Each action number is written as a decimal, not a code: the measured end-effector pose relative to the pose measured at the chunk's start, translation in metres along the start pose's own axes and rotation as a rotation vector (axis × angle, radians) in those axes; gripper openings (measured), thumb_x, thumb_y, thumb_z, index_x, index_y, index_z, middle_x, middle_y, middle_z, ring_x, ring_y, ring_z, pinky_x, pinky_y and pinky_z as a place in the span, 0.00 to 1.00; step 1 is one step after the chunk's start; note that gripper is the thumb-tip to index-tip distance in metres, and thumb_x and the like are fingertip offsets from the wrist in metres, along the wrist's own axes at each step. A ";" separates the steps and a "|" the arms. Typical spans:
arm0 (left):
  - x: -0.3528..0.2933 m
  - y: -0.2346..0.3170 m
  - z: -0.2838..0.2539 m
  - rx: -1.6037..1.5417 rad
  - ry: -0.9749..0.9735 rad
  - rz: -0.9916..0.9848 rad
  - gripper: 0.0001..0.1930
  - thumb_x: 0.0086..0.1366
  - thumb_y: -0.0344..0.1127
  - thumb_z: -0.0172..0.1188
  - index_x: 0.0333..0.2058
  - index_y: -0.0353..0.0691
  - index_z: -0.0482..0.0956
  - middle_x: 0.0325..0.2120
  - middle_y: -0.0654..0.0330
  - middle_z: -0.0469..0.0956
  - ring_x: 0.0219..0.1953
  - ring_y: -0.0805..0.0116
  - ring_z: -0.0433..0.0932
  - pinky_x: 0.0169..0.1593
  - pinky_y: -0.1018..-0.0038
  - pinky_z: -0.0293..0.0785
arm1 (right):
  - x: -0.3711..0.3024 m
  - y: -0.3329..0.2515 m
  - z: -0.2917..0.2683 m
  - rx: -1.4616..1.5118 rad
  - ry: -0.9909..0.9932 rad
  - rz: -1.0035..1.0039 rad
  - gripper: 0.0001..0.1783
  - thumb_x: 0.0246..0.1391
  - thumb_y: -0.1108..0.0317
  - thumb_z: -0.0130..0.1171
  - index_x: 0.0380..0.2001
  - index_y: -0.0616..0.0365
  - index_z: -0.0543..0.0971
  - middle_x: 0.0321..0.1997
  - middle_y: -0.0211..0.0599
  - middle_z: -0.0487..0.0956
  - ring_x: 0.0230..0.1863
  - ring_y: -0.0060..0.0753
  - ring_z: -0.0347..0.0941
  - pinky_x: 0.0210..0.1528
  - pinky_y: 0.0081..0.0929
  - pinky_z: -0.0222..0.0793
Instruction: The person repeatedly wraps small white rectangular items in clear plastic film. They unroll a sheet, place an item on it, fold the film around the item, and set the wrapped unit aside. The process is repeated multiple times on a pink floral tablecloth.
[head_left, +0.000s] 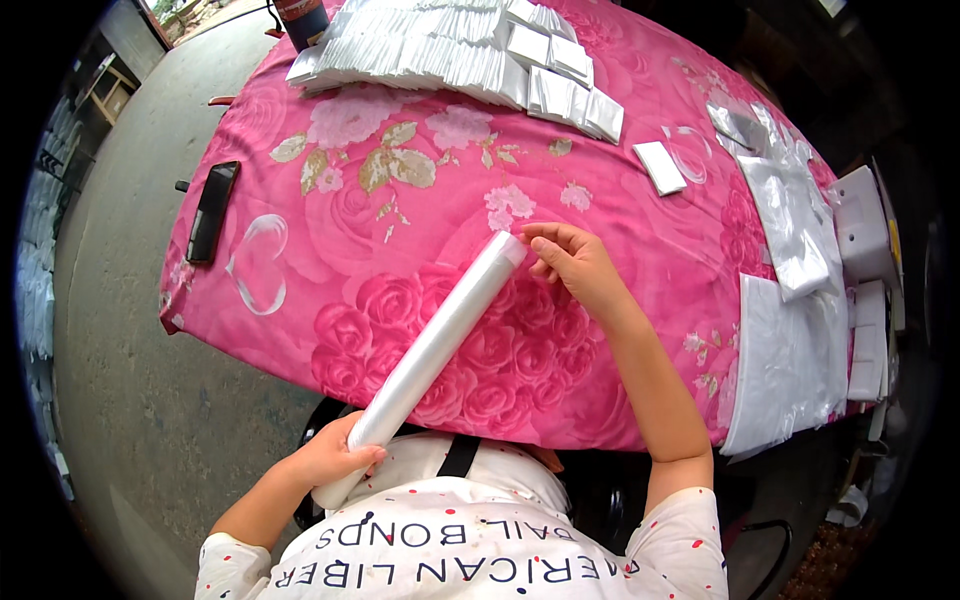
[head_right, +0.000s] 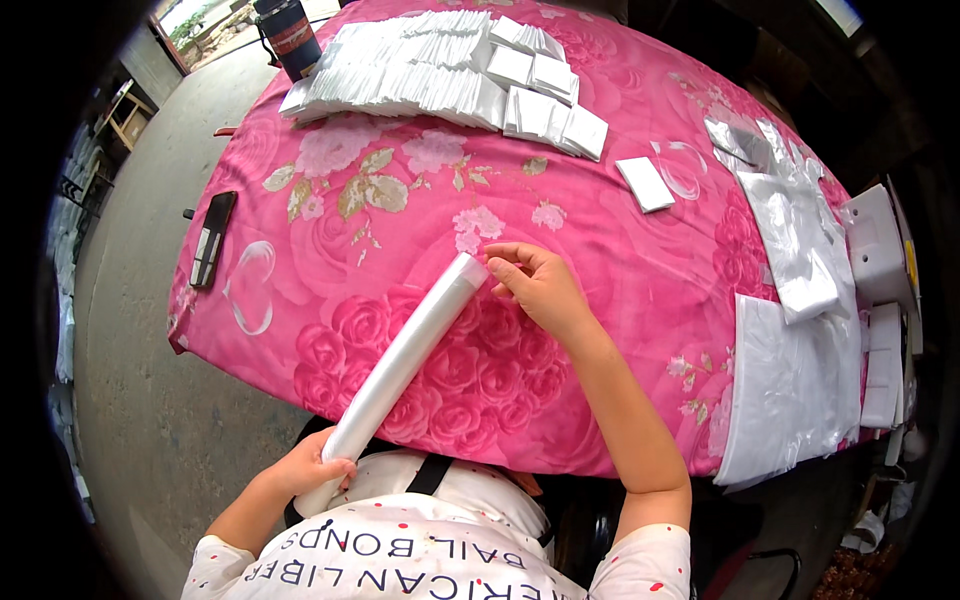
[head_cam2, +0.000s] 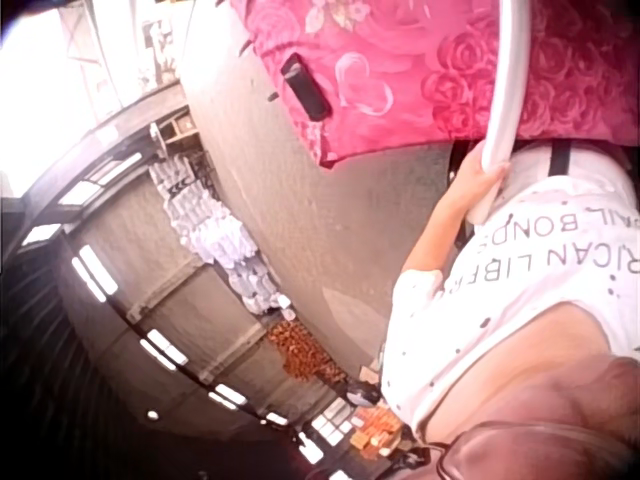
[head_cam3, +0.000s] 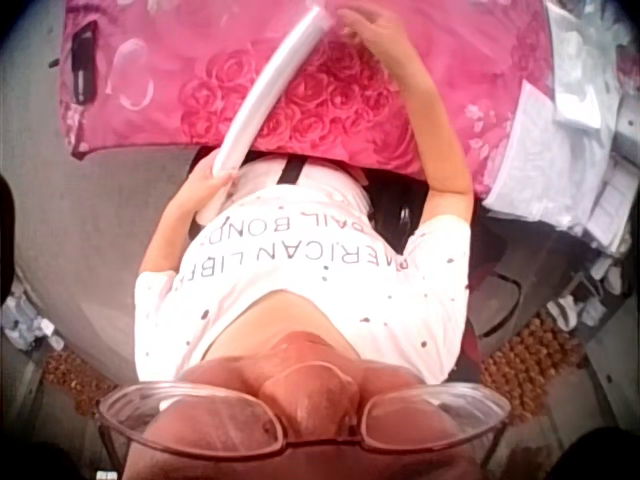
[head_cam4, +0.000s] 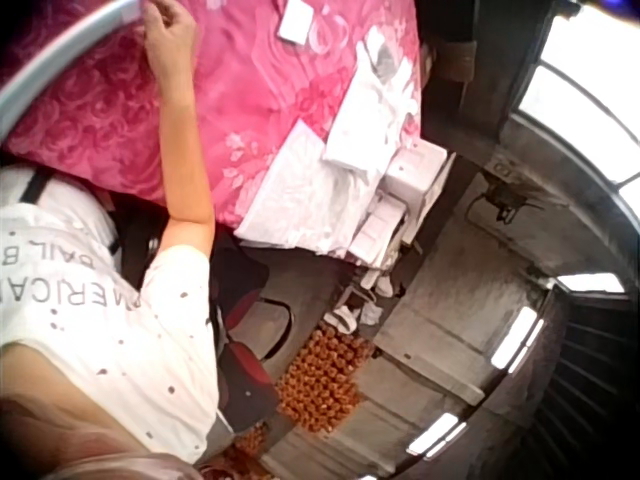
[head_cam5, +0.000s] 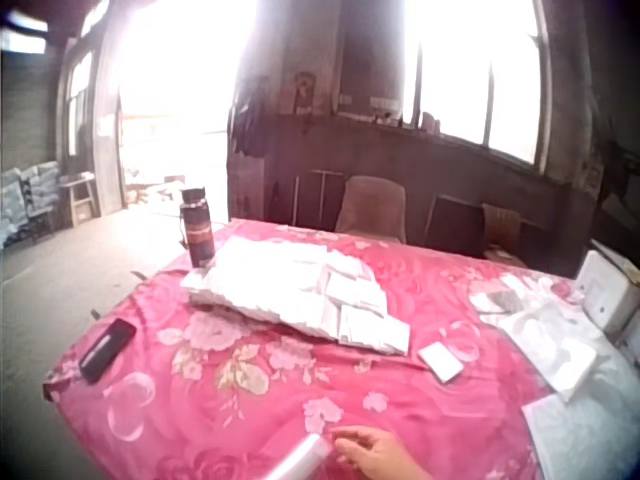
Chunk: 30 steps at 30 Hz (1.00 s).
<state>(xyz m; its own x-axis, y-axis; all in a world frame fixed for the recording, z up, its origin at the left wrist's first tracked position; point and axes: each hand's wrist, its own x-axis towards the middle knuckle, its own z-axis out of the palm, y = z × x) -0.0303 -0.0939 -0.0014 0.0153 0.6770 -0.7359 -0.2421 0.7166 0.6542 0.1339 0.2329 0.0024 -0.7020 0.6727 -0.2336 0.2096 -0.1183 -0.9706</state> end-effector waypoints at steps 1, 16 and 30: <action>0.000 -0.001 -0.001 0.007 0.006 -0.007 0.23 0.56 0.32 0.60 0.49 0.33 0.65 0.28 0.62 0.71 0.26 0.76 0.71 0.33 0.76 0.72 | 0.004 -0.004 0.002 -0.031 -0.042 0.039 0.15 0.56 0.63 0.56 0.42 0.62 0.77 0.31 0.28 0.77 0.27 0.15 0.70 0.30 0.16 0.67; 0.004 -0.001 -0.003 0.051 -0.004 0.004 0.22 0.57 0.34 0.60 0.49 0.33 0.66 0.36 0.56 0.75 0.38 0.71 0.76 0.37 0.73 0.76 | 0.022 0.004 -0.029 -0.085 0.025 0.025 0.08 0.54 0.67 0.57 0.31 0.62 0.78 0.24 0.25 0.76 0.24 0.12 0.67 0.27 0.13 0.65; -0.033 0.010 -0.058 0.437 -0.206 -0.140 0.26 0.50 0.47 0.67 0.43 0.34 0.75 0.35 0.57 0.78 0.40 0.68 0.74 0.45 0.72 0.69 | 0.013 0.032 -0.176 -0.439 0.564 -0.142 0.10 0.55 0.66 0.55 0.31 0.63 0.79 0.20 0.22 0.72 0.21 0.11 0.62 0.22 0.14 0.59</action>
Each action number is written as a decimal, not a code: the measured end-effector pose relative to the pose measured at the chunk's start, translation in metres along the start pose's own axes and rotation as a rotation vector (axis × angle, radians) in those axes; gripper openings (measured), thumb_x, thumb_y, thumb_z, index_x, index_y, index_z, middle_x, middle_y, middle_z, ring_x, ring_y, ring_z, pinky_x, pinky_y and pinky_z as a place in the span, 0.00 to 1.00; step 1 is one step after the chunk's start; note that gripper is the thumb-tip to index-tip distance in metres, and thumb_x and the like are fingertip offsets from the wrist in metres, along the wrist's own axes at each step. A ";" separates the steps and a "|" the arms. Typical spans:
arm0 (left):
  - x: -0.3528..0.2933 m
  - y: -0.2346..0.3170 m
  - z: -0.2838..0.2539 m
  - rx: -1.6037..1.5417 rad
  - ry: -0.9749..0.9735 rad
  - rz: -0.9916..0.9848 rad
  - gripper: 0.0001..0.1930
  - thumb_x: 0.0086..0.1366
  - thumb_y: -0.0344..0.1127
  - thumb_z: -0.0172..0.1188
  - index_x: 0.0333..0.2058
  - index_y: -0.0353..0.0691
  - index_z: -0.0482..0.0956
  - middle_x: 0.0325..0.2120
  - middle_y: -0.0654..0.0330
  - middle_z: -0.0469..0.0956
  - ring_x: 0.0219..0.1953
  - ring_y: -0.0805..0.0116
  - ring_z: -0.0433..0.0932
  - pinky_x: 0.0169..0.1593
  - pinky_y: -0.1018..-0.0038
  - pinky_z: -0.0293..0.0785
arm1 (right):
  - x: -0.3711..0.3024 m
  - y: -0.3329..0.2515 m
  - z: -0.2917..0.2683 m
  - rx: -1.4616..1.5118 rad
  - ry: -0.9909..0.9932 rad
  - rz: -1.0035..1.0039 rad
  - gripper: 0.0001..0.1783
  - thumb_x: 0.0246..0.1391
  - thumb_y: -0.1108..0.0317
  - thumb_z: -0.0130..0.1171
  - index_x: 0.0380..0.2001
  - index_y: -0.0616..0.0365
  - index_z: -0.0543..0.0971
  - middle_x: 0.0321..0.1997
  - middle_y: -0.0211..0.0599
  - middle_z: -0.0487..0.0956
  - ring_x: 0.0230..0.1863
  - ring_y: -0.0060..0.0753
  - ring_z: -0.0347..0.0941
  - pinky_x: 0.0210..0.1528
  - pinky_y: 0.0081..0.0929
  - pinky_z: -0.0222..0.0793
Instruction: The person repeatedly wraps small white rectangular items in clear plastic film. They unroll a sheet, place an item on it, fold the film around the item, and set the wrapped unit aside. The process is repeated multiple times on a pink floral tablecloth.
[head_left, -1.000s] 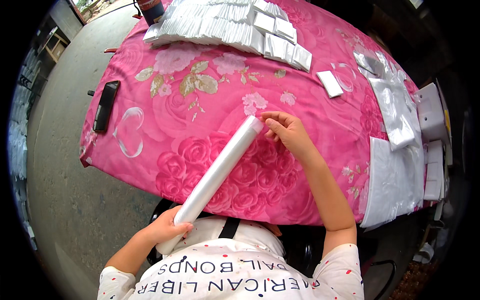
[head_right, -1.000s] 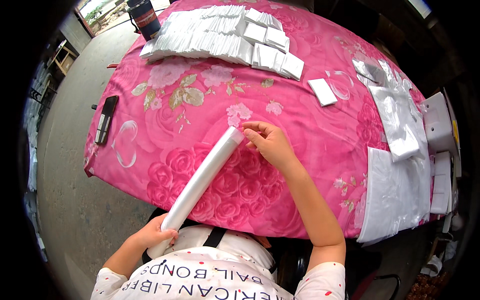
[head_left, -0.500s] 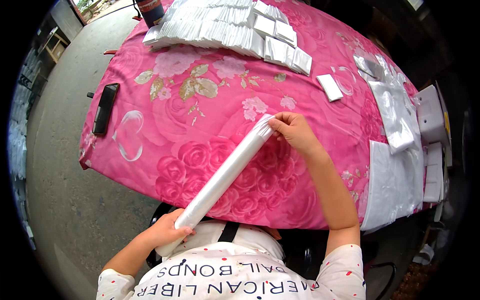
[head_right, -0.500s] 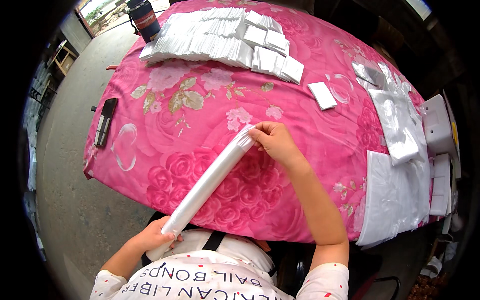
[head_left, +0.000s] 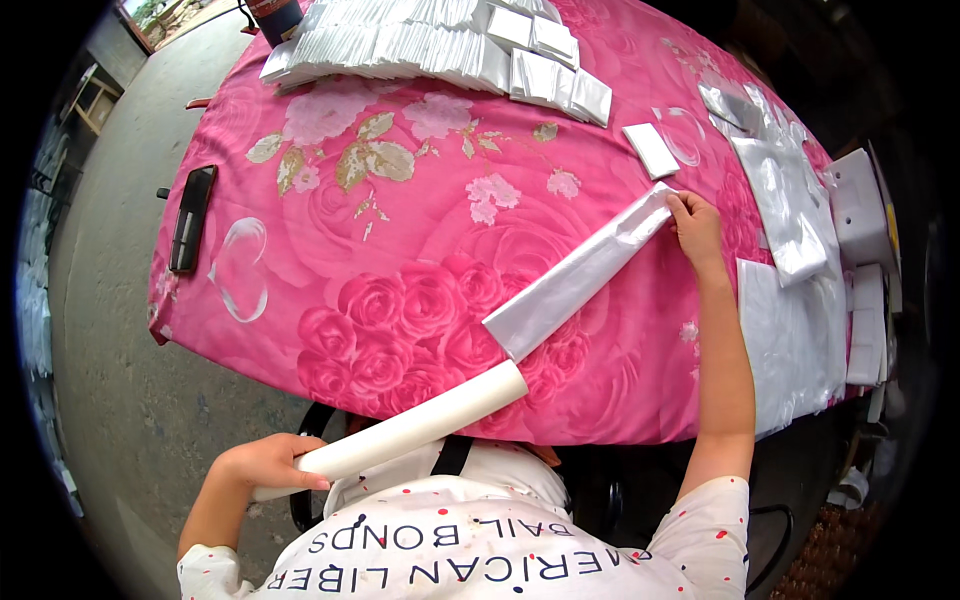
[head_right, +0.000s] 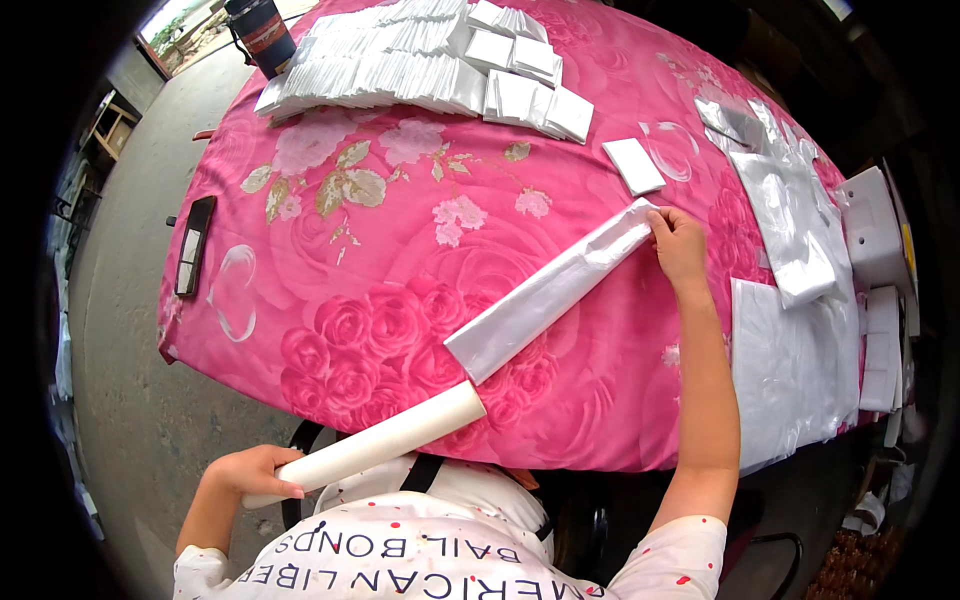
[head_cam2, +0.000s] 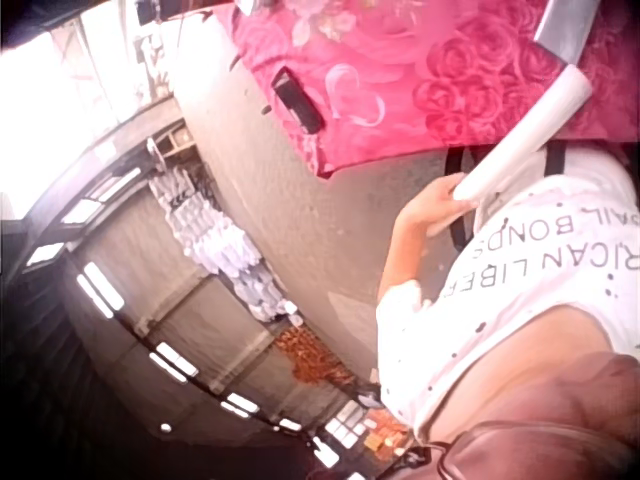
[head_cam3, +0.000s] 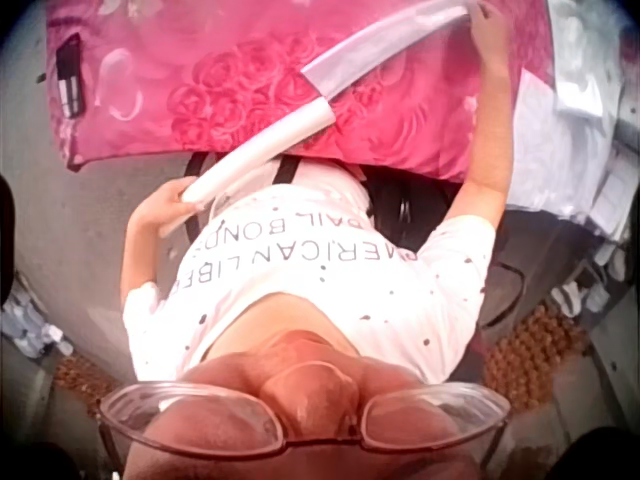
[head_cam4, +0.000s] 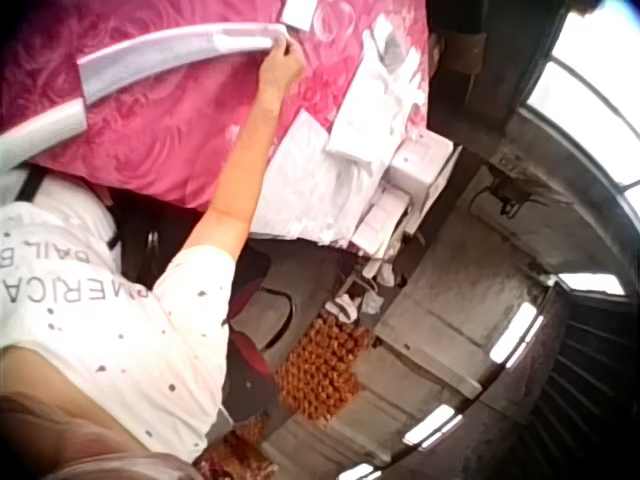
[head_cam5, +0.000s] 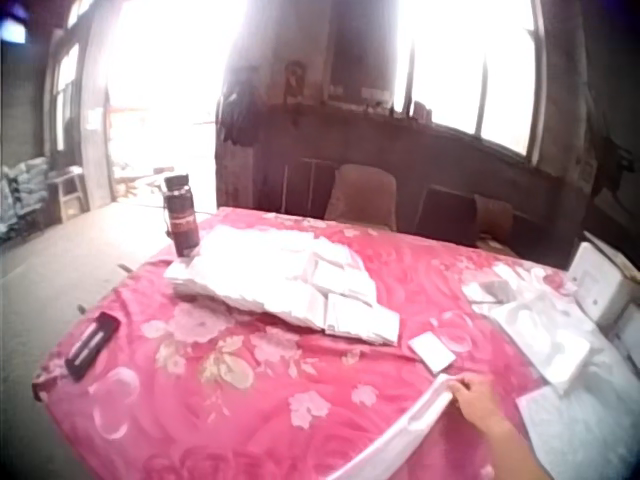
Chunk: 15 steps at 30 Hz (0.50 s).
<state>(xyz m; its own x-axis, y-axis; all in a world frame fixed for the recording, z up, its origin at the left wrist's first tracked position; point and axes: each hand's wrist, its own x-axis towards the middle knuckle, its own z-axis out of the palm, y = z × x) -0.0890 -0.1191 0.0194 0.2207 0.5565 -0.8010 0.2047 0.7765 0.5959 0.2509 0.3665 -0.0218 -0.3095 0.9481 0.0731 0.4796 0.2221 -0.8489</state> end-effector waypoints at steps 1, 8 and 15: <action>-0.004 0.018 -0.005 0.094 -0.009 -0.031 0.26 0.49 0.46 0.68 0.43 0.35 0.75 0.34 0.56 0.79 0.39 0.65 0.76 0.45 0.72 0.69 | -0.002 -0.001 0.005 0.011 -0.008 -0.012 0.10 0.55 0.66 0.55 0.32 0.63 0.79 0.20 0.22 0.72 0.20 0.12 0.62 0.22 0.14 0.59; 0.043 0.128 -0.011 0.928 0.307 0.502 0.24 0.45 0.43 0.67 0.40 0.39 0.74 0.29 0.55 0.77 0.34 0.54 0.75 0.38 0.63 0.70 | -0.005 -0.030 0.050 0.114 -0.128 -0.057 0.10 0.55 0.66 0.55 0.31 0.63 0.78 0.20 0.23 0.72 0.20 0.12 0.63 0.22 0.14 0.59; 0.124 0.149 0.012 1.223 0.567 1.310 0.27 0.49 0.45 0.63 0.45 0.34 0.71 0.42 0.55 0.73 0.45 0.59 0.73 0.50 0.64 0.67 | -0.003 -0.059 0.077 0.040 -0.283 -0.135 0.10 0.54 0.68 0.55 0.32 0.64 0.78 0.21 0.25 0.75 0.21 0.13 0.64 0.24 0.17 0.61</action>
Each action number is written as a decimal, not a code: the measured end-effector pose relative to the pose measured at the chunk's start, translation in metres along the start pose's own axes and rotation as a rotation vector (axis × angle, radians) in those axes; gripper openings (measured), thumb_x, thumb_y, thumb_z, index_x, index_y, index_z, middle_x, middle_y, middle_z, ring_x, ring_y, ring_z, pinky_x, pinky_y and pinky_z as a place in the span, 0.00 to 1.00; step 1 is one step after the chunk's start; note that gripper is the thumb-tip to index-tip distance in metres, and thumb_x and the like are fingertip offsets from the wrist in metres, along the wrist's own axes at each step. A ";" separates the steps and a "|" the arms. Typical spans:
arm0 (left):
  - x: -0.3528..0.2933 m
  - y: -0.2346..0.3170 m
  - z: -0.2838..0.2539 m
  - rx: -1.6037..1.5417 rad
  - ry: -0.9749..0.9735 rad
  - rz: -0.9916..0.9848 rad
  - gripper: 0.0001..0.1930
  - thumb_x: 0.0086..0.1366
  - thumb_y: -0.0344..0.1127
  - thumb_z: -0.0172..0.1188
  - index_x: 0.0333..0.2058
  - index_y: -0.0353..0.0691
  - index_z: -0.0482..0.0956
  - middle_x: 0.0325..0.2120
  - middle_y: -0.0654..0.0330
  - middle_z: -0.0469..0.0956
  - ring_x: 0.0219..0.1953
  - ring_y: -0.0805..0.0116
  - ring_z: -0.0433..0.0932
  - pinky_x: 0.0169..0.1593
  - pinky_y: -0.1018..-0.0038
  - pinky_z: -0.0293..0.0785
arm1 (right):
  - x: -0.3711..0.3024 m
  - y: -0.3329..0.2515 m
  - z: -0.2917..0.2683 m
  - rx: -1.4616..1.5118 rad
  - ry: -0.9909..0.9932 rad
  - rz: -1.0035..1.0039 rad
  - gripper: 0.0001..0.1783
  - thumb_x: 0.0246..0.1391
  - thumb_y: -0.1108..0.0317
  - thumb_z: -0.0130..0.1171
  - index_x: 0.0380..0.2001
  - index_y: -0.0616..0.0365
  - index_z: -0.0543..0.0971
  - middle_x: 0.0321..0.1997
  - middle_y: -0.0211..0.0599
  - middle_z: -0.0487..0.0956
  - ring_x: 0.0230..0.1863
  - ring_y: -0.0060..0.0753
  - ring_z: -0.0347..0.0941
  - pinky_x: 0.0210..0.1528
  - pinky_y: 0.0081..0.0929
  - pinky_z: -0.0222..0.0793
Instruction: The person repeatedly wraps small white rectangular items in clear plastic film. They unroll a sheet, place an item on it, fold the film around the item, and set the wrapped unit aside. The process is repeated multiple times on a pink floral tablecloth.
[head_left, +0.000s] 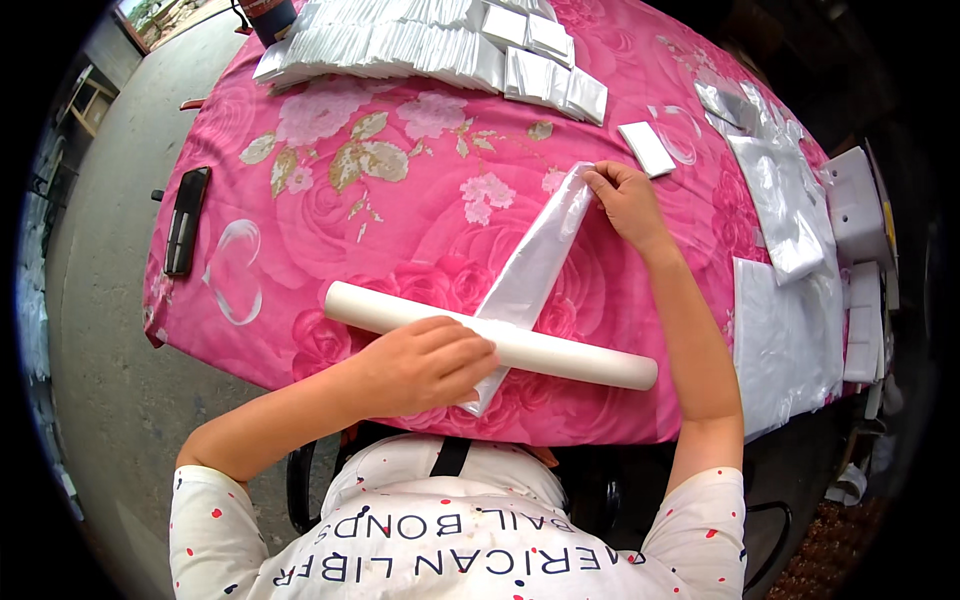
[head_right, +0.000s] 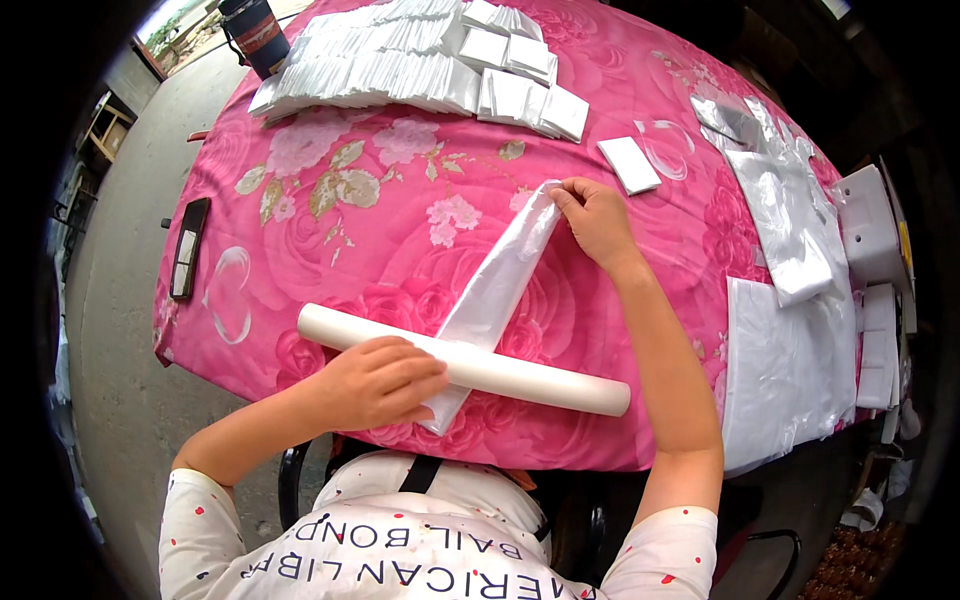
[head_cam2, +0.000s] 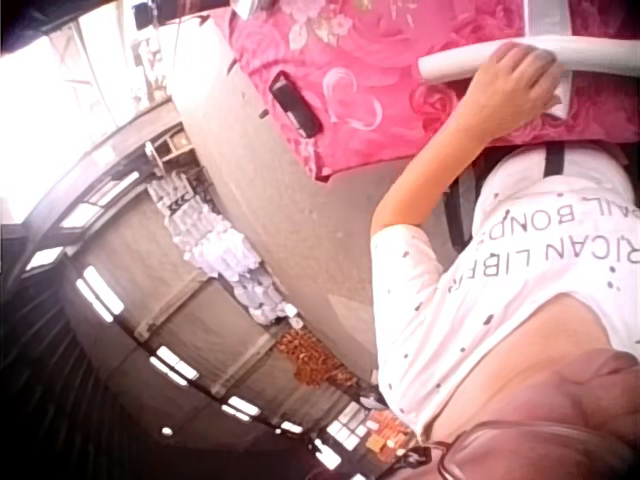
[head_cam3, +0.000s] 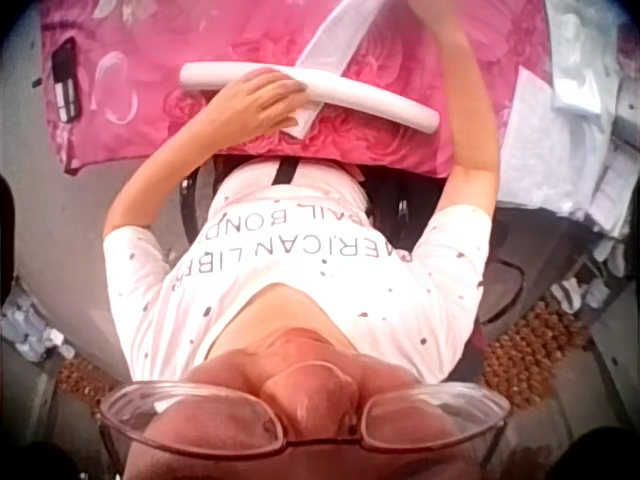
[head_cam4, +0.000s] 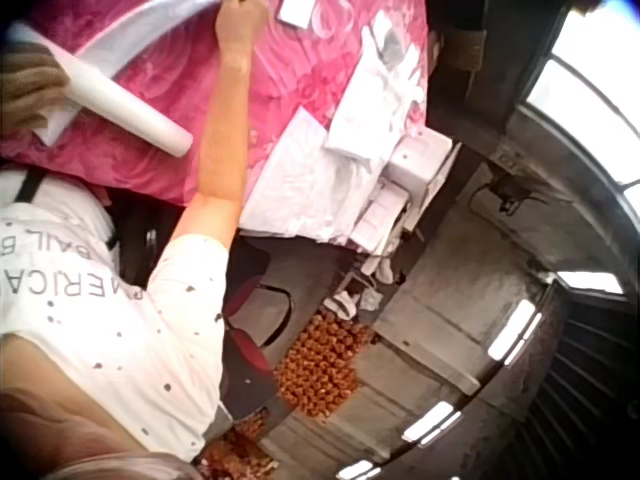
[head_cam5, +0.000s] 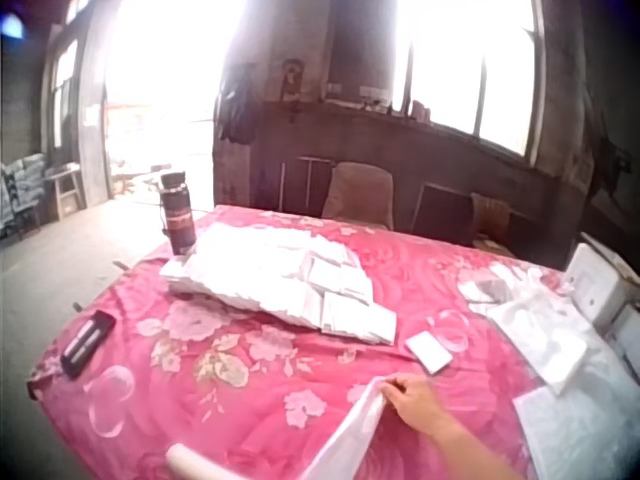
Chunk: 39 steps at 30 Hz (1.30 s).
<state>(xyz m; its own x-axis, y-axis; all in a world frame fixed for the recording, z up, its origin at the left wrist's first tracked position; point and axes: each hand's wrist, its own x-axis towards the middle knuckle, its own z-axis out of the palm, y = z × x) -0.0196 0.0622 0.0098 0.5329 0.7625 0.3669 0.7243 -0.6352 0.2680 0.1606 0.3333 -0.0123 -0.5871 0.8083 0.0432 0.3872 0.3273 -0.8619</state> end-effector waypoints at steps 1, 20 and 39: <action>-0.005 0.005 0.013 -0.016 -0.048 0.091 0.29 0.51 0.46 0.61 0.47 0.32 0.70 0.45 0.53 0.72 0.49 0.58 0.70 0.54 0.64 0.64 | 0.002 0.001 0.001 0.011 -0.017 -0.010 0.10 0.54 0.68 0.55 0.32 0.65 0.78 0.22 0.25 0.75 0.21 0.14 0.64 0.25 0.17 0.62; -0.017 0.060 0.055 0.042 -0.403 -0.105 0.38 0.62 0.59 0.38 0.61 0.34 0.53 0.64 0.52 0.50 0.66 0.59 0.47 0.66 0.61 0.41 | -0.117 -0.066 0.043 -0.422 -0.177 -0.469 0.24 0.47 0.70 0.59 0.50 0.56 0.72 0.45 0.41 0.74 0.47 0.45 0.69 0.49 0.35 0.65; 0.000 0.058 0.066 0.054 -0.159 -0.584 0.36 0.60 0.45 0.49 0.60 0.25 0.51 0.63 0.42 0.46 0.67 0.51 0.42 0.66 0.54 0.30 | -0.165 -0.037 -0.038 -0.592 0.223 -0.163 0.28 0.44 0.76 0.58 0.53 0.53 0.71 0.47 0.41 0.74 0.46 0.44 0.68 0.51 0.35 0.64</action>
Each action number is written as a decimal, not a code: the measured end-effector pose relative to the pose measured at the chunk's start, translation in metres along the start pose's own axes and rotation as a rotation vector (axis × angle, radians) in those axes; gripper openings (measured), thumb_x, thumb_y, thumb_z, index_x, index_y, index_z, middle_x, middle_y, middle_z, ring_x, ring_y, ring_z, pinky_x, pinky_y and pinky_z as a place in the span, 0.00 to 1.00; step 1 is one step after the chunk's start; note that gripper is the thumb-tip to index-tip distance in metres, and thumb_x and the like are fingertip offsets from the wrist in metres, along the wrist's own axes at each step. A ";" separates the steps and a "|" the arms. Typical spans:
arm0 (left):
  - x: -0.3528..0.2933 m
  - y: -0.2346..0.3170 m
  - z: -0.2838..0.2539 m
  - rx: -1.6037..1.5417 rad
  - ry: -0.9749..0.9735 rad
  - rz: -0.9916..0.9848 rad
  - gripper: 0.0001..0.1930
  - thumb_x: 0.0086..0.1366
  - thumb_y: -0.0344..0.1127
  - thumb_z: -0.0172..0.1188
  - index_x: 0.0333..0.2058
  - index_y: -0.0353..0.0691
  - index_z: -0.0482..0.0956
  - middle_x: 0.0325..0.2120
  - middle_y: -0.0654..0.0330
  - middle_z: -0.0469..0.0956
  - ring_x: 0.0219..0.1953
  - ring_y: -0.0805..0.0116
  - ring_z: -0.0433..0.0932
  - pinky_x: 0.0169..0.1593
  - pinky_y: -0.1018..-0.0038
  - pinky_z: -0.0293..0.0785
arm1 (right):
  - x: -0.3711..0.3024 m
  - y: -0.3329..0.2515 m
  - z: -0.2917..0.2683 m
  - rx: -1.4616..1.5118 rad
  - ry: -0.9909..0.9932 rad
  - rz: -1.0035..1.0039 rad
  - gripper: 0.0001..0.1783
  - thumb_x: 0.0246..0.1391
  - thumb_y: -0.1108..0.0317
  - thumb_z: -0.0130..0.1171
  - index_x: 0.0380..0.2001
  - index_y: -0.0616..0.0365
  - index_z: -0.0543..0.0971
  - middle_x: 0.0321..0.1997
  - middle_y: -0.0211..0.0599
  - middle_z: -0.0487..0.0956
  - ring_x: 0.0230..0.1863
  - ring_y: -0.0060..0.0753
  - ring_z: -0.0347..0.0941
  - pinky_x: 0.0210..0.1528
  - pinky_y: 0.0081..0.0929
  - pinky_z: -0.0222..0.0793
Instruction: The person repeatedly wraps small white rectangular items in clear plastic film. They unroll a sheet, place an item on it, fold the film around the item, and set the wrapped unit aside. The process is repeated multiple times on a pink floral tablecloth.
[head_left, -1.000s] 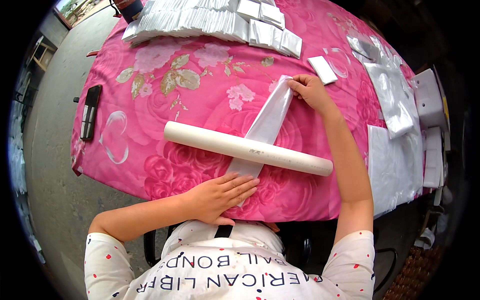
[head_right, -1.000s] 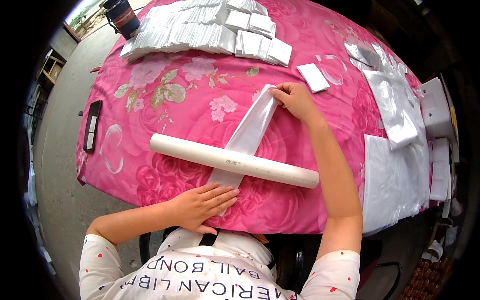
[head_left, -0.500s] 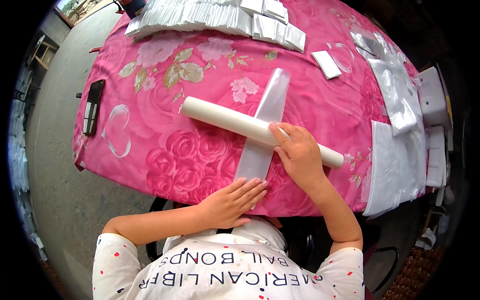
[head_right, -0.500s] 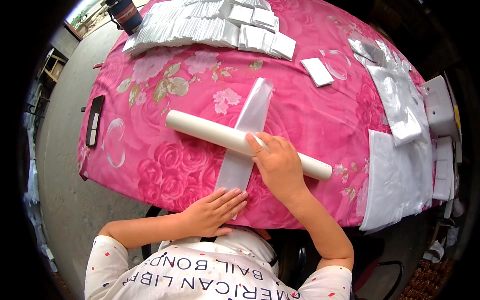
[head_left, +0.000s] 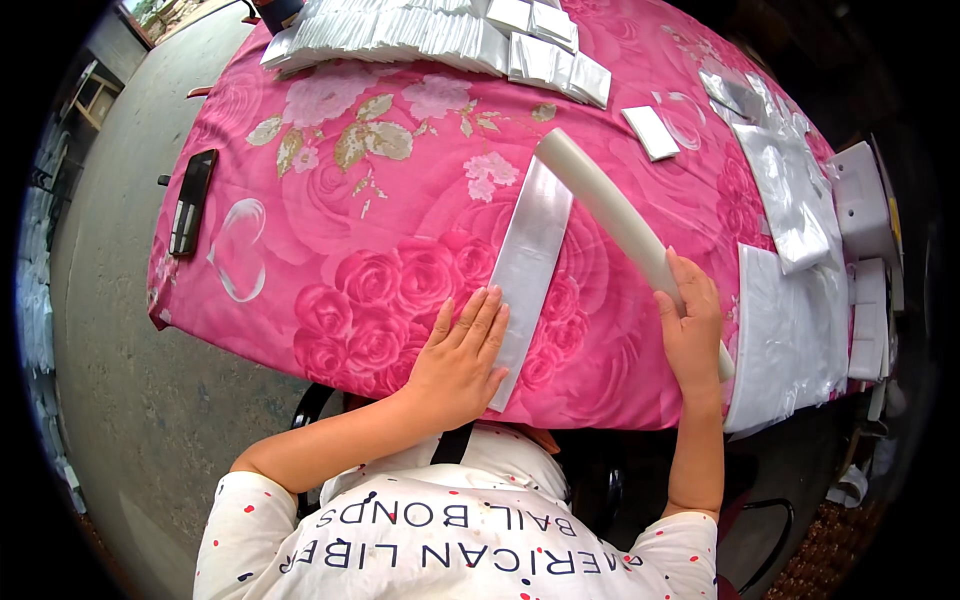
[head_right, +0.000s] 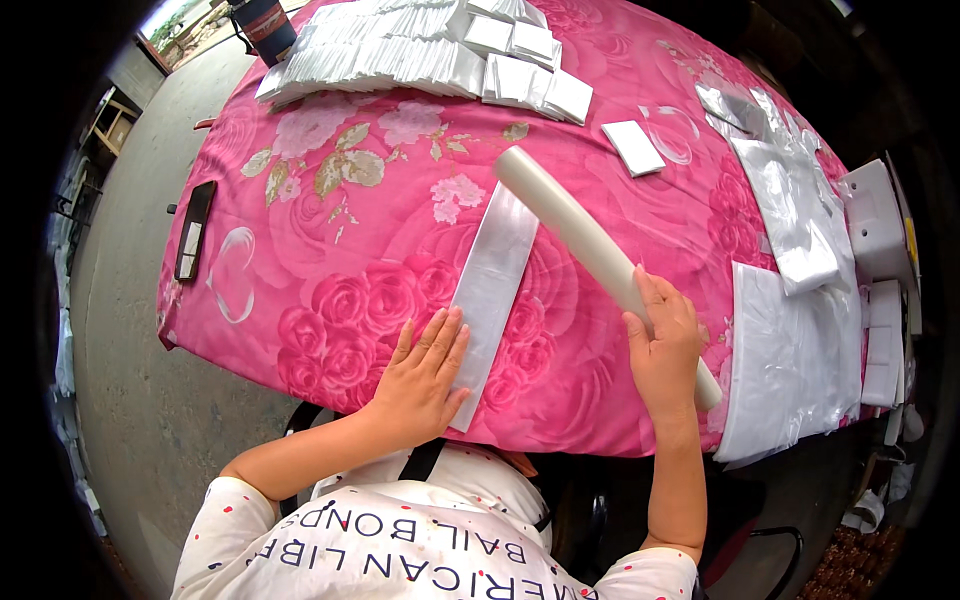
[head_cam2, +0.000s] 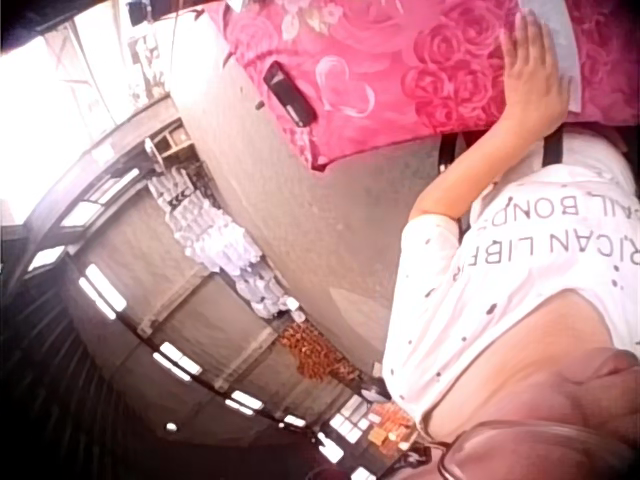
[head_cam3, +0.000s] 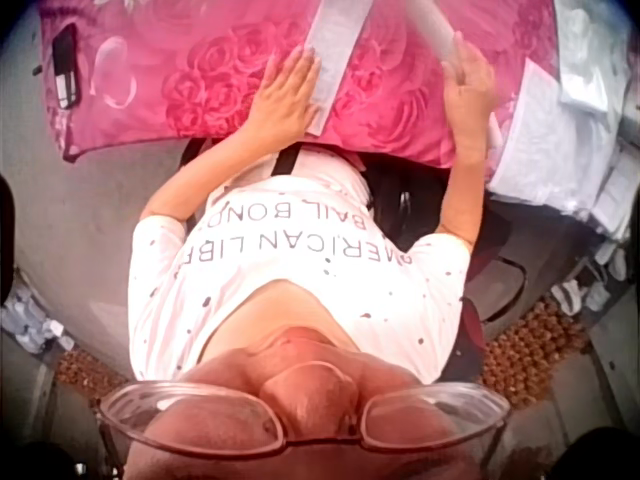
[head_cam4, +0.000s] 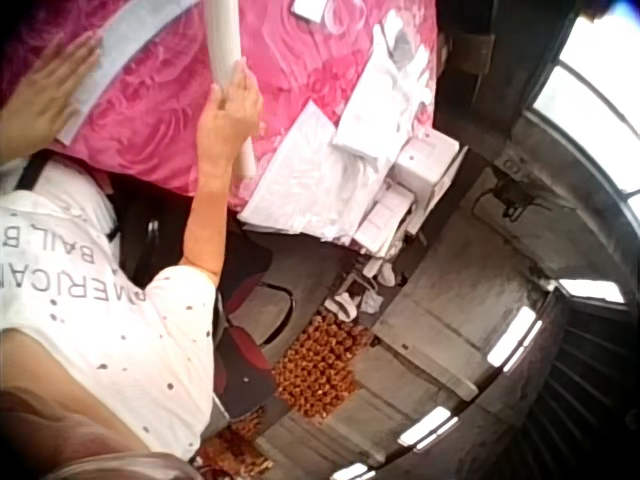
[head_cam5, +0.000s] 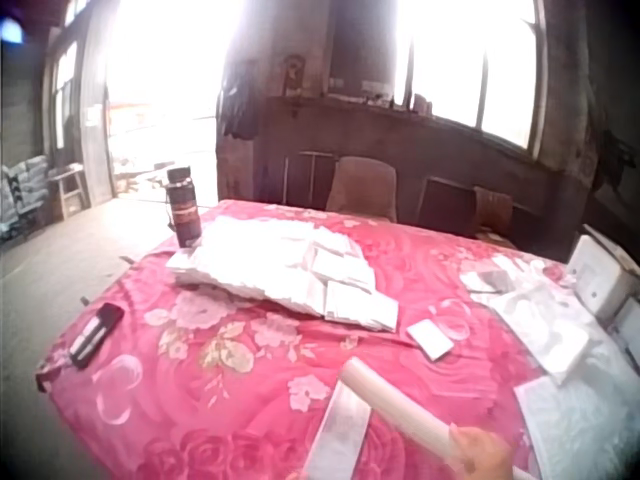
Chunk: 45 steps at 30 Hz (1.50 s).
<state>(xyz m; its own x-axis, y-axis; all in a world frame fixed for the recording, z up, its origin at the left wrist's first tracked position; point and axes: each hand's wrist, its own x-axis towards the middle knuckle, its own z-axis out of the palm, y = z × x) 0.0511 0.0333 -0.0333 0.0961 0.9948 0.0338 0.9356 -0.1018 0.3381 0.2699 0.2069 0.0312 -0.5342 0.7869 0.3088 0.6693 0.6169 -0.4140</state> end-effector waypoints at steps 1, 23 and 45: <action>0.000 0.002 0.001 0.037 0.003 0.004 0.36 0.60 0.45 0.49 0.60 0.25 0.51 0.63 0.42 0.46 0.67 0.51 0.42 0.66 0.54 0.29 | 0.000 -0.007 0.001 0.034 -0.017 -0.038 0.28 0.43 0.76 0.59 0.53 0.54 0.71 0.47 0.41 0.74 0.46 0.44 0.68 0.51 0.35 0.64; -0.014 0.016 0.007 0.260 -0.089 0.321 0.42 0.50 0.51 0.57 0.60 0.35 0.57 0.62 0.48 0.52 0.66 0.53 0.48 0.65 0.57 0.43 | 0.031 -0.016 0.029 0.235 -0.216 -0.325 0.26 0.39 0.77 0.61 0.47 0.56 0.75 0.45 0.40 0.75 0.45 0.44 0.69 0.49 0.35 0.65; -0.020 -0.011 -0.006 0.080 -0.042 0.585 0.25 0.59 0.37 0.50 0.55 0.34 0.65 0.60 0.50 0.58 0.63 0.58 0.57 0.63 0.64 0.56 | 0.114 -0.027 0.095 0.046 0.042 -0.516 0.24 0.44 0.78 0.56 0.49 0.52 0.74 0.51 0.40 0.72 0.53 0.46 0.67 0.59 0.42 0.58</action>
<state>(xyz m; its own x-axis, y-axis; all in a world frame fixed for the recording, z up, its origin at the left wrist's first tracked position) 0.0366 0.0149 -0.0321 0.6152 0.7729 0.1555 0.7459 -0.6345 0.2028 0.1417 0.2780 -0.0038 -0.7670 0.3810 0.5163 0.3006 0.9242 -0.2354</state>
